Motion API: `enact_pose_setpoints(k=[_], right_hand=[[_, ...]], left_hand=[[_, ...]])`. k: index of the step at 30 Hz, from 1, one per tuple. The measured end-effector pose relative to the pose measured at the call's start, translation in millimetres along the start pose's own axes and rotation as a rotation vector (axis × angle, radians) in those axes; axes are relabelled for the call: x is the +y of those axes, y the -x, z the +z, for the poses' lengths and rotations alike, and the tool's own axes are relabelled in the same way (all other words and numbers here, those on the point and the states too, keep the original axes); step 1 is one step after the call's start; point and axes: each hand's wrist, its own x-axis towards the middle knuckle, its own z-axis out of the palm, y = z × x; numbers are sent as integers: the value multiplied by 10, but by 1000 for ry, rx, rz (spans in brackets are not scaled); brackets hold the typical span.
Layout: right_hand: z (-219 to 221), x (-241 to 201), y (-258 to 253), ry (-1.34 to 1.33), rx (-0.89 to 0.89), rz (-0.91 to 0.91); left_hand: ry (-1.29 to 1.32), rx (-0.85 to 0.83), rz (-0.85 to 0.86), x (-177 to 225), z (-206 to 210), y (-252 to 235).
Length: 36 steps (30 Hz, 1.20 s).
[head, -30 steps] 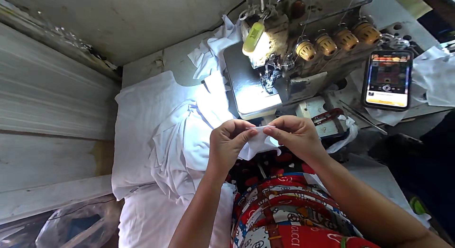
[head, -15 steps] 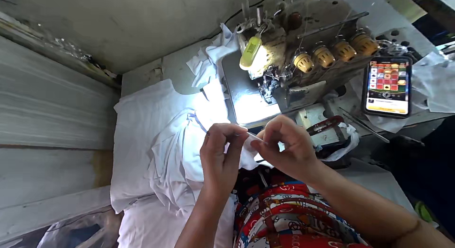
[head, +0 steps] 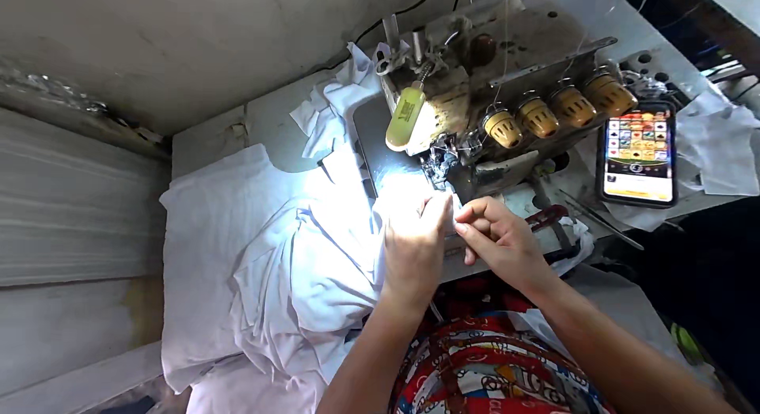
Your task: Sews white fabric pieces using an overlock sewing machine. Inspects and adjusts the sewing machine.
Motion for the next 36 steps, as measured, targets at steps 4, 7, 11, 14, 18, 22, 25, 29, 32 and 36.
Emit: enact_pose_setpoints(k=[4,7,11,14,18,22,25,29,32,36], right_hand=[[-26,57,-39,163,15,-114],[-48,125,-71,343,37,-179],[-57,138,-40,436,-9,-154],[-53,172,-7,494,-61,-169],[-54,112,-7,544,-159,-171],[-56,56,7,510,-227,-117],[-51,42,10,444,-261,-103],[-52,-2,48,362,-299,-113],[-29,-69,57,305,-298,-186],[18,-57,24,240,-253,-364]], left_hand=[[-55,-16,-41,92,-16,119],[-48,-11,-44,31,3,67],[2,-62,-51,-81,-40,-4],[-6,-71,-38,-187,-76,-79],[46,-29,42,-356,-83,-207],[110,-136,27,-456,-118,-310],[89,-177,61,-513,-143,-447],[18,-163,-47,-601,-110,-604],[-57,-125,-79,-647,-177,-500],[-29,-115,-230,-558,-487,-208]])
